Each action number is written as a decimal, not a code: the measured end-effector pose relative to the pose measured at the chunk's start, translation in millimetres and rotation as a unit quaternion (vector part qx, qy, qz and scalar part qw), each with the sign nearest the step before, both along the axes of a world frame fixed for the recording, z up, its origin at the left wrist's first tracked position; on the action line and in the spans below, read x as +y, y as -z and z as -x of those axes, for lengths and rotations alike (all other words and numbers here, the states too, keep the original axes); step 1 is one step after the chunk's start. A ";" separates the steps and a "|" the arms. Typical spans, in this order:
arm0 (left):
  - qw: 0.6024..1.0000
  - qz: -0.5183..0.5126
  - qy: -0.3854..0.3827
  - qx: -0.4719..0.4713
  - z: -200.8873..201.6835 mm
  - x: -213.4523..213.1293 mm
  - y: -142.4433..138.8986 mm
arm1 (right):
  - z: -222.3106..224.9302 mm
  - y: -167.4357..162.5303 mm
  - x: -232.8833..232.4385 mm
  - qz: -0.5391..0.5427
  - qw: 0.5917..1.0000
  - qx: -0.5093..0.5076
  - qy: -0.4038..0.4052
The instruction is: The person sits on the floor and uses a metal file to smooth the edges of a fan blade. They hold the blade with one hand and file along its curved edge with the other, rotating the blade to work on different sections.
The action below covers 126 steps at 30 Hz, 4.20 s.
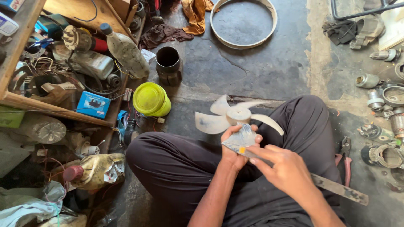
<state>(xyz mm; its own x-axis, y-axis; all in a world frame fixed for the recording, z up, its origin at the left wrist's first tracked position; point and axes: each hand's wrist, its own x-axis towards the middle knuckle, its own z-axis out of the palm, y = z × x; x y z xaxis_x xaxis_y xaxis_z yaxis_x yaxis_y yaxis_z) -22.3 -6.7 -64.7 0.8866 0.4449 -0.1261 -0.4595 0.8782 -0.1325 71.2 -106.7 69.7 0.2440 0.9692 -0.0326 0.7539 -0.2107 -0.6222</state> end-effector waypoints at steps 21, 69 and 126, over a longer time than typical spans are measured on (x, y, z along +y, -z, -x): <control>0.964 -0.241 -0.089 0.075 8.8 -5.4 -53.2 | -10.2 -9.6 -20.4 -0.093 0.988 0.120 -0.018; 0.964 -0.183 -0.112 0.158 3.8 9.2 -47.5 | 16.1 -17.0 -24.8 -0.112 0.986 -0.089 0.089; 0.941 -0.227 -0.047 0.248 -13.9 -10.3 -43.2 | 17.1 -16.8 -5.2 0.050 0.970 -0.232 0.060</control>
